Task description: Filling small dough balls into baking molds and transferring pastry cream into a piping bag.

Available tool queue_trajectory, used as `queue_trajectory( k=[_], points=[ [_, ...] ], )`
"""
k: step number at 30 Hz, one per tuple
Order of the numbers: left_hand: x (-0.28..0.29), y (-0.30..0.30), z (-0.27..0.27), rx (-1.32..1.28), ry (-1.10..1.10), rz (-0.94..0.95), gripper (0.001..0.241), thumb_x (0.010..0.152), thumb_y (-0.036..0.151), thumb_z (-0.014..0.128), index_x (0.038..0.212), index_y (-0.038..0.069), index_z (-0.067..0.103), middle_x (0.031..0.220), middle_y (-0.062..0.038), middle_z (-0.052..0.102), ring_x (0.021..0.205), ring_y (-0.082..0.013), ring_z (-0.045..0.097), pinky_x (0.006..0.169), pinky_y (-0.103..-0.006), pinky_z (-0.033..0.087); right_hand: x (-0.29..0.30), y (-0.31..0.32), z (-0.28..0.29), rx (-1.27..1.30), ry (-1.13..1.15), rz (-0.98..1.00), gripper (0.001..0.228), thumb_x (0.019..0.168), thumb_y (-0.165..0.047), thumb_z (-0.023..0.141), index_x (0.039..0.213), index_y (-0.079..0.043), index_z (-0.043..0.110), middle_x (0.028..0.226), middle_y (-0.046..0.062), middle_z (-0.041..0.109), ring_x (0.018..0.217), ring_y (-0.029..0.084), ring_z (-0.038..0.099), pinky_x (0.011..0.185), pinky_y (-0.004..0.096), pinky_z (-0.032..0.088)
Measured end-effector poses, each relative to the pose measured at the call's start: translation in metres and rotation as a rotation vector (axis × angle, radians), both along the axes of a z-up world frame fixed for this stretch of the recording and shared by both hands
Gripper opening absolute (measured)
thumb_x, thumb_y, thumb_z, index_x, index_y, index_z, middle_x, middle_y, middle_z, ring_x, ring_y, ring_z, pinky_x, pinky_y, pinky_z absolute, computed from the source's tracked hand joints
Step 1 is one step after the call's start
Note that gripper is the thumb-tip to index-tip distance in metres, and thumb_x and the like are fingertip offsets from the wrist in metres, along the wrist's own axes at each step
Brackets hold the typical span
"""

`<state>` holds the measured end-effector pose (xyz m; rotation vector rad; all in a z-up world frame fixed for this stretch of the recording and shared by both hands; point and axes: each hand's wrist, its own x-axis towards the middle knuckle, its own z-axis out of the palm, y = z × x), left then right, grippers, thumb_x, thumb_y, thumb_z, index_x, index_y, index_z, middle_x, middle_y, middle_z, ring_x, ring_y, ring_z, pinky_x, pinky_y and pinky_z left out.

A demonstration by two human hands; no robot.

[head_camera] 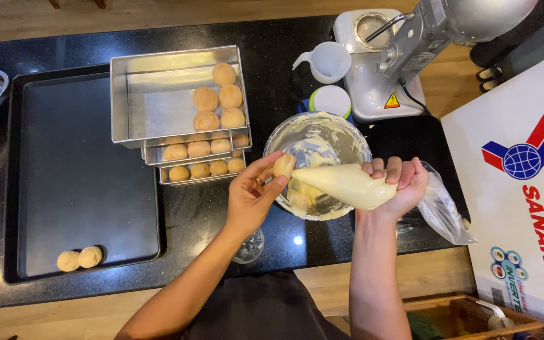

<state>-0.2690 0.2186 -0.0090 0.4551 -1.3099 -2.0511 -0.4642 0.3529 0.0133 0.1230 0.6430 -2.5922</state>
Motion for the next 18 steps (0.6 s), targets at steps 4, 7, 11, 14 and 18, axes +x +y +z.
queue_trajectory(
  k=[4, 7, 11, 14, 18],
  points=[
    [-0.003, -0.001, -0.002, -0.001, -0.032, -0.005, 0.047, 0.098, -0.001, 0.068, 0.143, -0.004, 0.054, 0.136, -0.015, 0.066, 0.130, -0.0210, 0.062, 0.106, -0.0333, 0.054, -0.004, 0.000, -0.005, 0.024, 0.026, 0.023, 0.053, 0.103, -0.027, 0.047, 0.054, -0.017, 0.030, 0.052, 0.001, 0.041, 0.050, 0.019, 0.041, 0.060, 0.035, 0.040],
    [-0.005, -0.002, -0.005, -0.008, -0.019, -0.006, 0.048, 0.099, -0.001, 0.067, 0.144, -0.004, 0.053, 0.136, -0.014, 0.066, 0.130, -0.0208, 0.062, 0.107, -0.0326, 0.053, -0.005, 0.000, -0.010, 0.046, 0.053, 0.044, 0.051, 0.104, -0.028, 0.047, 0.056, -0.017, 0.032, 0.051, 0.001, 0.040, 0.048, 0.019, 0.039, 0.058, 0.035, 0.039],
    [-0.006, -0.002, -0.005, 0.005, -0.029, -0.008, 0.048, 0.099, -0.001, 0.067, 0.144, -0.004, 0.053, 0.135, -0.014, 0.066, 0.129, -0.0208, 0.062, 0.108, -0.0316, 0.052, -0.007, 0.000, -0.011, 0.066, 0.071, 0.057, 0.053, 0.104, -0.027, 0.046, 0.053, -0.017, 0.032, 0.051, 0.002, 0.040, 0.047, 0.020, 0.039, 0.058, 0.035, 0.040],
    [-0.007, -0.002, -0.006, 0.012, -0.036, -0.004, 0.049, 0.098, -0.002, 0.067, 0.145, -0.005, 0.053, 0.135, -0.014, 0.066, 0.130, -0.0202, 0.061, 0.106, -0.0312, 0.052, -0.009, -0.002, -0.014, 0.077, 0.051, 0.051, 0.053, 0.103, -0.027, 0.047, 0.053, -0.016, 0.033, 0.050, 0.003, 0.040, 0.045, 0.020, 0.037, 0.057, 0.036, 0.040],
    [-0.008, -0.003, -0.009, 0.007, -0.015, -0.004, 0.049, 0.098, -0.002, 0.068, 0.145, -0.005, 0.053, 0.134, -0.014, 0.066, 0.130, -0.0200, 0.061, 0.106, -0.0305, 0.051, -0.009, -0.003, -0.016, 0.082, 0.056, 0.040, 0.052, 0.102, -0.026, 0.047, 0.053, -0.017, 0.032, 0.050, 0.003, 0.039, 0.043, 0.020, 0.034, 0.053, 0.035, 0.037]
  ],
)
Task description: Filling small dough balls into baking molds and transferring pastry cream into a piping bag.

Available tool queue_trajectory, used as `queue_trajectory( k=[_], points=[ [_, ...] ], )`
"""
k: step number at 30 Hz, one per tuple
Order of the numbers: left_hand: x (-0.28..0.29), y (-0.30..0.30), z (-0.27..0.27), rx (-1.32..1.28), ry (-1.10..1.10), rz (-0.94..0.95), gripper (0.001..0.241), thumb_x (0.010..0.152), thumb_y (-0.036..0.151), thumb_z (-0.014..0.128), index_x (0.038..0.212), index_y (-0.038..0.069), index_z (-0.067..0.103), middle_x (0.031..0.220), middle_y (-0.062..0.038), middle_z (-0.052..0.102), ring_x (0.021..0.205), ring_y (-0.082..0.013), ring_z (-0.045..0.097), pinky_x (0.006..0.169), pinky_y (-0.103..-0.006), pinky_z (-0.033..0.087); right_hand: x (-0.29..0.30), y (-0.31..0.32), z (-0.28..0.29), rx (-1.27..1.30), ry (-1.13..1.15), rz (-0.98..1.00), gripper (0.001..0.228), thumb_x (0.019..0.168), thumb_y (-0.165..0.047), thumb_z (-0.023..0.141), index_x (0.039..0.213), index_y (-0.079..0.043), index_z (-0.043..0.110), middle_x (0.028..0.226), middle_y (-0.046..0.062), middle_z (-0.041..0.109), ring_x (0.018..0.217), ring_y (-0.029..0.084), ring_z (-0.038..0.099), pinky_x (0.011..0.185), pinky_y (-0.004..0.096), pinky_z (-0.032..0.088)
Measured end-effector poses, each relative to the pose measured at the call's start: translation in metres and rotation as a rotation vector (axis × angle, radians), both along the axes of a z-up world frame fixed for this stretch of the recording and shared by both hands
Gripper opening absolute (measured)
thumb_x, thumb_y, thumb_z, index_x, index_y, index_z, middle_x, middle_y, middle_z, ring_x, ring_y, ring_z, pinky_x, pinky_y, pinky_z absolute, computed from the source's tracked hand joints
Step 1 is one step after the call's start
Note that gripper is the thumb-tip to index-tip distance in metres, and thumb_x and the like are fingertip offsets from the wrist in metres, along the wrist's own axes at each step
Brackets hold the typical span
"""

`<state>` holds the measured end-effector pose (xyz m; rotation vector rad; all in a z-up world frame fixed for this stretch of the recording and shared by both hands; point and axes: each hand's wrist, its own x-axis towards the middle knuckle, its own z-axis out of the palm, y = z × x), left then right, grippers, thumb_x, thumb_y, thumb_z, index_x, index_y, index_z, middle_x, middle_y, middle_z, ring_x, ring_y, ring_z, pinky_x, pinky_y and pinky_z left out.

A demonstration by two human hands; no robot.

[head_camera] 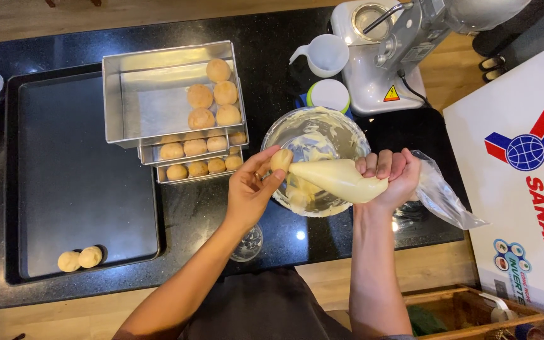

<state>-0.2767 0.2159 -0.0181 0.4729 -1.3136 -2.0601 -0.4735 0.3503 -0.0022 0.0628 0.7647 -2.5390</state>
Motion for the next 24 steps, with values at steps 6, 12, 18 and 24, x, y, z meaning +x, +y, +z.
queue_trajectory(
  k=[6, 12, 18, 24],
  points=[
    [0.000, -0.002, 0.001, 0.003, -0.013, -0.002, 0.049, 0.098, -0.002, 0.068, 0.144, -0.004, 0.053, 0.135, -0.013, 0.065, 0.130, -0.0194, 0.061, 0.106, -0.0303, 0.051, 0.000, -0.002, 0.002, 0.026, -0.016, -0.013, 0.052, 0.101, -0.026, 0.048, 0.053, -0.017, 0.030, 0.048, 0.003, 0.037, 0.043, 0.019, 0.031, 0.050, 0.034, 0.036],
    [0.000, -0.005, 0.002, -0.018, -0.012, -0.020, 0.047, 0.098, -0.003, 0.067, 0.143, -0.004, 0.054, 0.137, -0.013, 0.064, 0.130, -0.0194, 0.061, 0.108, -0.0322, 0.053, -0.002, 0.000, -0.003, 0.040, -0.015, -0.016, 0.051, 0.099, -0.027, 0.049, 0.053, -0.016, 0.029, 0.049, 0.003, 0.036, 0.044, 0.020, 0.029, 0.050, 0.035, 0.035],
    [0.000, -0.007, 0.001, -0.067, -0.005, -0.031, 0.046, 0.098, -0.003, 0.068, 0.142, -0.001, 0.057, 0.138, -0.010, 0.062, 0.131, -0.0204, 0.061, 0.109, -0.0346, 0.054, -0.001, 0.003, -0.009, 0.031, -0.042, -0.023, 0.052, 0.099, -0.027, 0.049, 0.053, -0.016, 0.029, 0.050, 0.003, 0.037, 0.045, 0.020, 0.030, 0.051, 0.035, 0.035],
    [-0.002, -0.009, 0.002, -0.126, -0.038, -0.071, 0.050, 0.094, -0.005, 0.073, 0.141, 0.002, 0.059, 0.137, -0.008, 0.059, 0.132, -0.0207, 0.060, 0.112, -0.0367, 0.054, 0.001, 0.004, -0.008, 0.012, -0.158, -0.109, 0.049, 0.097, -0.028, 0.048, 0.053, -0.016, 0.029, 0.051, 0.002, 0.040, 0.051, 0.020, 0.037, 0.060, 0.037, 0.040]
  ],
)
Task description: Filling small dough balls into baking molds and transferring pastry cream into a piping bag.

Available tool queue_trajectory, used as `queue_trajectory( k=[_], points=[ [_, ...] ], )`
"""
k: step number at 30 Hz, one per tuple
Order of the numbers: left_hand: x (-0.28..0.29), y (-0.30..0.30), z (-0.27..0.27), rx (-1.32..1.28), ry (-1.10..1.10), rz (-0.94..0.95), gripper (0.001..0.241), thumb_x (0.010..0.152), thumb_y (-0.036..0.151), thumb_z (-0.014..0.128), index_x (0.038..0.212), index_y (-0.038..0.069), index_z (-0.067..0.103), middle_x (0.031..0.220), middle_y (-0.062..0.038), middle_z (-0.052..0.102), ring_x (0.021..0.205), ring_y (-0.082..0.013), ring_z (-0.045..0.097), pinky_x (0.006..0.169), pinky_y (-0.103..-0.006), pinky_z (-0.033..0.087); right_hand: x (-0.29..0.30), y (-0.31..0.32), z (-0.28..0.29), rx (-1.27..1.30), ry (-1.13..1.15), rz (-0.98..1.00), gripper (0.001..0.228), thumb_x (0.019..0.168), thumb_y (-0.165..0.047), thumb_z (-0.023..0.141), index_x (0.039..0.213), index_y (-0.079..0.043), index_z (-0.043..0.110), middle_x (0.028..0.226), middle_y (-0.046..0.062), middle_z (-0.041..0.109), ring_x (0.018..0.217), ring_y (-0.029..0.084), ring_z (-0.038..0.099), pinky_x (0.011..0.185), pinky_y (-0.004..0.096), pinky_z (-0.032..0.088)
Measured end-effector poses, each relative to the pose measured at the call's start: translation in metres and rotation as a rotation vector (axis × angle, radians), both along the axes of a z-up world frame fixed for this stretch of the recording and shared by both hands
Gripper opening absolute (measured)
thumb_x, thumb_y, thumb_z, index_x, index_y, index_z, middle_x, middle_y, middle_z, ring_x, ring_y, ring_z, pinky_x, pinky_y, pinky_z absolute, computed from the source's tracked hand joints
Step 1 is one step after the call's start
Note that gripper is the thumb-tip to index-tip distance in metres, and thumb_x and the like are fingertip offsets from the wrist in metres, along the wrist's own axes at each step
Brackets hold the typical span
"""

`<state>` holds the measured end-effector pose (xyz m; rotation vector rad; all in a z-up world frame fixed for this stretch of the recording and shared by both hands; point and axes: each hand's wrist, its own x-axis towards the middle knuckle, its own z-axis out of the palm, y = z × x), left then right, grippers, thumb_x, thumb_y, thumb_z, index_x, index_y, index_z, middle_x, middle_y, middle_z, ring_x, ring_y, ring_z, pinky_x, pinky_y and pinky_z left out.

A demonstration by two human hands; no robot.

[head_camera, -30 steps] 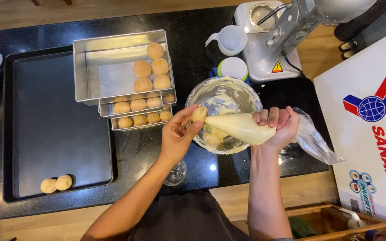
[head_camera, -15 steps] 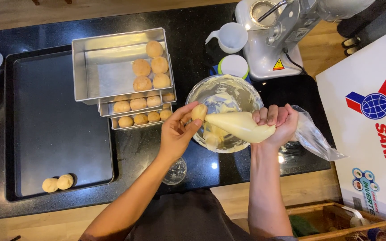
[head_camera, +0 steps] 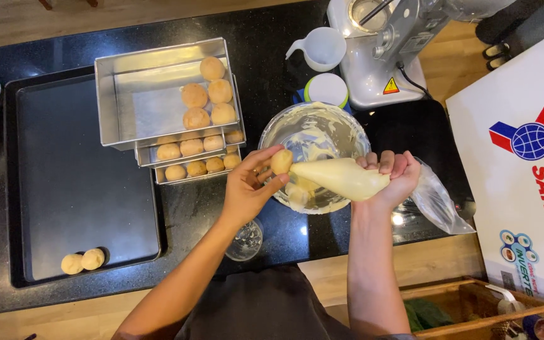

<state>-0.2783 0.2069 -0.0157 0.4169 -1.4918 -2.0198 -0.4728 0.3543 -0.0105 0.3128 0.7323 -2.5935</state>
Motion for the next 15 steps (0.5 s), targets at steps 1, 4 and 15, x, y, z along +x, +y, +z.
queue_trajectory(
  k=[1, 4, 15],
  points=[
    [0.000, 0.000, -0.001, -0.019, -0.006, -0.015, 0.051, 0.092, -0.005, 0.075, 0.140, 0.002, 0.060, 0.137, -0.008, 0.059, 0.131, -0.0211, 0.061, 0.113, -0.0371, 0.054, 0.001, 0.001, 0.001, 0.015, -0.008, -0.033, 0.049, 0.097, -0.028, 0.049, 0.054, -0.017, 0.029, 0.052, 0.001, 0.041, 0.053, 0.020, 0.039, 0.062, 0.037, 0.039],
    [0.000, -0.006, -0.005, -0.056, -0.031, -0.050, 0.052, 0.089, -0.006, 0.078, 0.137, 0.002, 0.062, 0.136, -0.009, 0.062, 0.129, -0.0214, 0.063, 0.110, -0.0381, 0.050, 0.002, 0.006, 0.001, -0.009, -0.022, -0.015, 0.047, 0.097, -0.026, 0.048, 0.055, -0.017, 0.029, 0.053, 0.001, 0.042, 0.055, 0.021, 0.042, 0.064, 0.037, 0.041],
    [0.000, -0.026, -0.007, 0.019, -0.055, -0.164, 0.059, 0.085, -0.011, 0.077, 0.139, 0.000, 0.057, 0.135, -0.011, 0.066, 0.127, -0.0199, 0.064, 0.105, -0.0367, 0.057, 0.001, 0.024, -0.006, -0.079, -0.038, -0.084, 0.050, 0.100, -0.026, 0.045, 0.053, -0.018, 0.031, 0.054, 0.001, 0.044, 0.054, 0.022, 0.044, 0.066, 0.038, 0.044]
  ],
)
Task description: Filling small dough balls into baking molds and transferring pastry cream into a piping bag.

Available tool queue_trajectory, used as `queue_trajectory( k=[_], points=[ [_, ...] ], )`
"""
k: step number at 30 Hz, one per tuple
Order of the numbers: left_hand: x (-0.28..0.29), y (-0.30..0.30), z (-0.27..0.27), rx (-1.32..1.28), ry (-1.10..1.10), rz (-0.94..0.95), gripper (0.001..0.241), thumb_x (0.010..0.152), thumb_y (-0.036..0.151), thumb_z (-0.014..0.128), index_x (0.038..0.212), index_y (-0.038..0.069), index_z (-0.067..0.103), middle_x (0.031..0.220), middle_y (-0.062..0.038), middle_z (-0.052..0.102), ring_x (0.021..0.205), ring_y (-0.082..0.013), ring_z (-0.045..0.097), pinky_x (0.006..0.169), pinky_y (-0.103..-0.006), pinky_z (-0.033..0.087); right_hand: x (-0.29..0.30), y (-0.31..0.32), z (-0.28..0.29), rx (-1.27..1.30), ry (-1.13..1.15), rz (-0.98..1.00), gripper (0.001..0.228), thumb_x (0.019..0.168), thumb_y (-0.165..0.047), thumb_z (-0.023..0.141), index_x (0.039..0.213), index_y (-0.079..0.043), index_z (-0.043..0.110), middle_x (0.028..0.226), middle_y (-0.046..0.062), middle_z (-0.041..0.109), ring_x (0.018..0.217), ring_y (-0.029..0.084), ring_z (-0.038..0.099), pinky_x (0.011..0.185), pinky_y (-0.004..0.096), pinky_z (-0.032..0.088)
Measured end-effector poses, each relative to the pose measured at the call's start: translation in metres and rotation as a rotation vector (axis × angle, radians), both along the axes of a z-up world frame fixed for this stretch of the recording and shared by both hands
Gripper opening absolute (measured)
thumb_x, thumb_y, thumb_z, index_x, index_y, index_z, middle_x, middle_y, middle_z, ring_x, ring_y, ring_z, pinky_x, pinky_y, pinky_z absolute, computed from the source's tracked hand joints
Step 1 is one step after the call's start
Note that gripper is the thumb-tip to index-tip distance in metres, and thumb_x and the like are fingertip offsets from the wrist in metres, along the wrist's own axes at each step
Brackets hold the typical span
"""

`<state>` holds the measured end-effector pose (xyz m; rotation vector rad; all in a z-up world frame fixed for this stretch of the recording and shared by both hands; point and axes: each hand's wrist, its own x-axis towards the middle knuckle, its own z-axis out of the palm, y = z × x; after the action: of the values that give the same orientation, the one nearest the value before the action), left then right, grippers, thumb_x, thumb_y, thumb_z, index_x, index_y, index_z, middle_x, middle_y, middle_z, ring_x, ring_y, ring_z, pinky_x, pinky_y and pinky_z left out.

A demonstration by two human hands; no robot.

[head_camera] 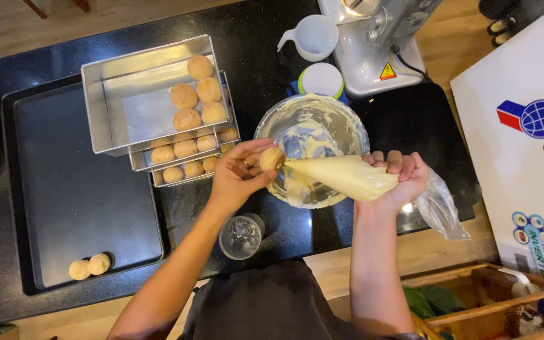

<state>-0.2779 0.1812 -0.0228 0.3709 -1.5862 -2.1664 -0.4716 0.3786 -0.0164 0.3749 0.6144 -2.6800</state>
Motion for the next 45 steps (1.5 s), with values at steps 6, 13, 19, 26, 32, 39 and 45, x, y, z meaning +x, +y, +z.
queue_trajectory(
  k=[6, 13, 19, 26, 32, 39, 45],
  points=[
    [0.006, -0.009, 0.000, -0.035, -0.021, 0.008, 0.060, 0.084, -0.013, 0.077, 0.139, 0.000, 0.057, 0.134, -0.012, 0.067, 0.126, -0.0214, 0.066, 0.107, -0.0361, 0.056, -0.012, 0.019, -0.004, -0.016, 0.022, -0.070, 0.051, 0.101, -0.026, 0.046, 0.053, -0.018, 0.031, 0.054, 0.002, 0.043, 0.055, 0.022, 0.043, 0.064, 0.038, 0.041],
    [0.015, -0.093, 0.064, -0.479, -0.222, 0.286, 0.057, 0.080, -0.003, 0.081, 0.133, 0.002, 0.061, 0.128, -0.009, 0.069, 0.117, -0.0186, 0.069, 0.094, -0.0356, 0.062, -0.021, 0.038, -0.015, 0.025, 0.063, -0.076, 0.048, 0.100, -0.027, 0.046, 0.055, -0.017, 0.031, 0.055, 0.003, 0.042, 0.056, 0.022, 0.040, 0.065, 0.039, 0.040],
    [-0.007, -0.226, 0.012, -0.899, -0.514, 0.634, 0.054, 0.074, 0.009, 0.089, 0.120, -0.001, 0.065, 0.111, -0.014, 0.074, 0.096, -0.0207, 0.075, 0.081, -0.0327, 0.063, -0.017, 0.031, -0.016, 0.037, 0.067, -0.032, 0.047, 0.100, -0.027, 0.046, 0.056, -0.016, 0.030, 0.058, 0.003, 0.042, 0.060, 0.023, 0.041, 0.068, 0.040, 0.041],
    [0.010, -0.235, 0.018, -0.906, -0.723, 0.579, 0.038, 0.087, 0.020, 0.085, 0.116, 0.002, 0.068, 0.099, -0.012, 0.079, 0.089, -0.0222, 0.073, 0.080, -0.0361, 0.057, -0.024, 0.041, -0.028, 0.034, 0.138, 0.029, 0.048, 0.104, -0.027, 0.045, 0.060, -0.016, 0.031, 0.060, 0.002, 0.046, 0.054, 0.022, 0.043, 0.062, 0.036, 0.042],
    [0.183, -0.226, 0.033, -0.791, -0.259, 0.761, 0.025, 0.102, 0.012, 0.078, 0.123, 0.001, 0.069, 0.107, -0.006, 0.077, 0.099, -0.0128, 0.074, 0.087, -0.0295, 0.060, -0.106, 0.087, -0.128, 0.100, 0.250, 0.026, 0.040, 0.101, -0.027, 0.053, 0.064, -0.017, 0.039, 0.061, 0.004, 0.050, 0.056, 0.023, 0.047, 0.056, 0.037, 0.044],
    [0.411, -0.138, -0.095, -1.007, -1.149, 0.969, 0.026, 0.086, 0.021, 0.080, 0.105, 0.004, 0.076, 0.096, -0.017, 0.073, 0.087, -0.0301, 0.070, 0.079, -0.0408, 0.056, -0.179, 0.089, -0.277, 0.765, 1.139, 0.572, 0.035, 0.118, -0.039, 0.049, 0.134, -0.009, 0.057, 0.123, 0.005, 0.057, 0.114, 0.012, 0.056, 0.115, 0.040, 0.044],
    [0.404, -0.064, -0.130, -1.033, -1.447, 0.862, 0.030, 0.081, 0.027, 0.077, 0.108, 0.013, 0.079, 0.109, -0.013, 0.073, 0.111, -0.0352, 0.061, 0.097, -0.0561, 0.038, -0.171, 0.031, -0.236, 0.533, 0.819, 0.559, 0.022, 0.109, -0.032, 0.049, 0.111, -0.010, 0.052, 0.106, 0.008, 0.057, 0.101, 0.017, 0.058, 0.104, 0.042, 0.048]
  ],
)
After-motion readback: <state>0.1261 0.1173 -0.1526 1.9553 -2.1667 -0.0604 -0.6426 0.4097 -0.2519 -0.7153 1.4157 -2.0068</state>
